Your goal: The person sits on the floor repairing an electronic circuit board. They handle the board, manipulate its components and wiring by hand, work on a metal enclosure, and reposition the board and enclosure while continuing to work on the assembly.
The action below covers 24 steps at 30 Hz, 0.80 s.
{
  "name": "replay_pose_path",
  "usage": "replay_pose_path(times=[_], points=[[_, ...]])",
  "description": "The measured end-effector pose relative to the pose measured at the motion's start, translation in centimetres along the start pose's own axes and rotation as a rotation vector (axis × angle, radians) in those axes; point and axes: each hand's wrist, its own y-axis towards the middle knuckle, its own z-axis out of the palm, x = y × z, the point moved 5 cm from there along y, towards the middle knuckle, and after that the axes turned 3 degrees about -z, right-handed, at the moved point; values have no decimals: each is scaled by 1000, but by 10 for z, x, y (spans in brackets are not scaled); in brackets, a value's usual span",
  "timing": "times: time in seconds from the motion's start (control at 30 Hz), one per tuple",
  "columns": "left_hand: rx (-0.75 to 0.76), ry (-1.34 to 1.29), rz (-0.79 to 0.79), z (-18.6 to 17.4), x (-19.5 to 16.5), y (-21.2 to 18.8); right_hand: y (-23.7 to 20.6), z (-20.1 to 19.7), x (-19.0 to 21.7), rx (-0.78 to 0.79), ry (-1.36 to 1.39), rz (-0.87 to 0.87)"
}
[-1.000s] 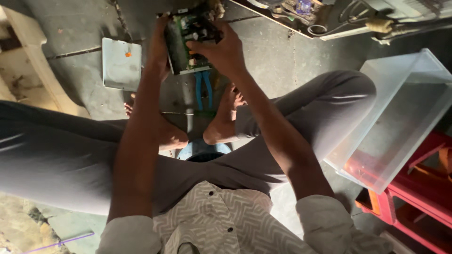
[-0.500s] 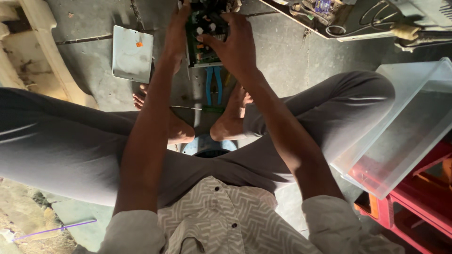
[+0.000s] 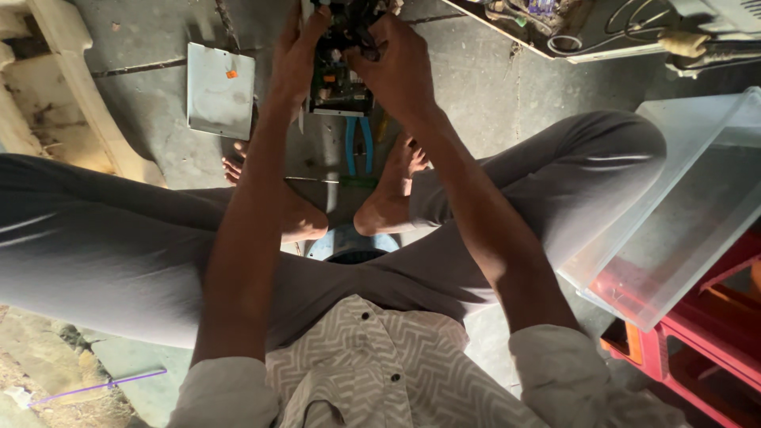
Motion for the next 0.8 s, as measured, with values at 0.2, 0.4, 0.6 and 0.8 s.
replay_pose_path(times=[0.2, 0.4, 0.6, 0.8], points=[[-87, 36, -174, 1, 5, -5, 3, 1, 6, 27, -6, -8], [-171, 14, -229, -9, 16, -1, 1, 6, 7, 2, -65, -70], [-101, -247, -210, -15, 20, 4, 0, 5, -5, -65, 86, 13], [-191, 147, -165, -22, 8, -1, -2, 6, 1, -14, -5, -129]])
